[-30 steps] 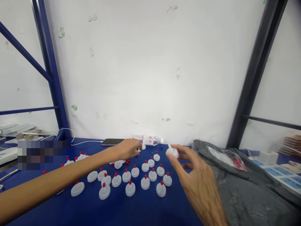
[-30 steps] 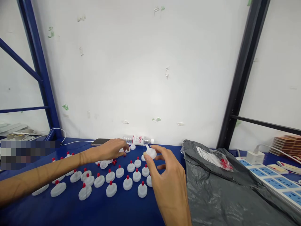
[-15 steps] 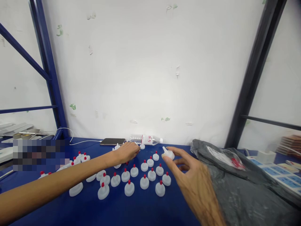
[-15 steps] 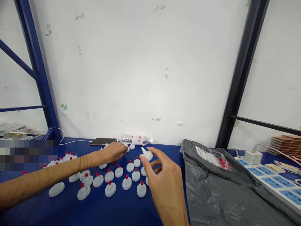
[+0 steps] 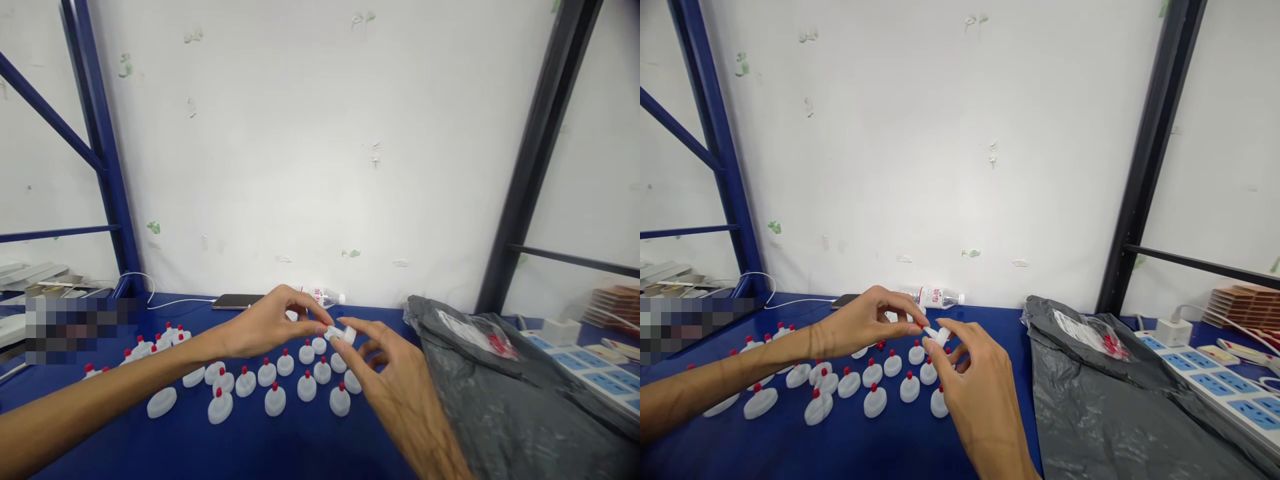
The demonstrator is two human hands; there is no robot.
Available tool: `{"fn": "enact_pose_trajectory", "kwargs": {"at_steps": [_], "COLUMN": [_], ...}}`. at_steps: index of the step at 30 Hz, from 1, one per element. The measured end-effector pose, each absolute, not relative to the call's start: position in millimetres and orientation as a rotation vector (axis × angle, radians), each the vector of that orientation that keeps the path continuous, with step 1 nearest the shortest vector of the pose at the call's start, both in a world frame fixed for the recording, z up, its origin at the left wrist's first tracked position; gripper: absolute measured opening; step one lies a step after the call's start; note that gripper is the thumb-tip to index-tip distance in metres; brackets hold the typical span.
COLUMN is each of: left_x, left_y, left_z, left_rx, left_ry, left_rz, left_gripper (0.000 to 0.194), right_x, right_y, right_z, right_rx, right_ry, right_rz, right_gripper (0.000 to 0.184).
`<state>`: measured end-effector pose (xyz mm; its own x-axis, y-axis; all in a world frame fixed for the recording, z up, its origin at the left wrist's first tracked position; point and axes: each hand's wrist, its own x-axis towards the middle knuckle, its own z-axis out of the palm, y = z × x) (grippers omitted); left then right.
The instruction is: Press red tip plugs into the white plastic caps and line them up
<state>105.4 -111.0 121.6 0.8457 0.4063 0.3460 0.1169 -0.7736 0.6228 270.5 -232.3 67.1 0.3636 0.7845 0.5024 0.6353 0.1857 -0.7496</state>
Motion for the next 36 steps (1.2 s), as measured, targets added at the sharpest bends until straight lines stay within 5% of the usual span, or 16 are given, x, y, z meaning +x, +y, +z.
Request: {"fn": "enact_pose_trajectory", "kwargs": {"at_steps": [15, 20, 36], "left_x": [119, 132, 210], "left_y": [-117, -108, -56], "left_z": [119, 122, 73], "left_rx": [2.452, 2.749, 3.200], "left_ry": [0.349, 0.336, 0.267], "left_rz": [0.700, 0.678, 0.057], "left_gripper": [0.011, 0.011, 0.009], "right_x": [277, 282, 284], "right_y": [-234, -231, -232], "right_z": [69, 63, 65], "right_rx": [-1.455, -1.628, -1.540], "right_ry": [-1.335, -1.229, -1.097], "right_rz": [0.147, 0.066, -0.061], "right_gripper": [0.031, 0.049, 0.036]}}
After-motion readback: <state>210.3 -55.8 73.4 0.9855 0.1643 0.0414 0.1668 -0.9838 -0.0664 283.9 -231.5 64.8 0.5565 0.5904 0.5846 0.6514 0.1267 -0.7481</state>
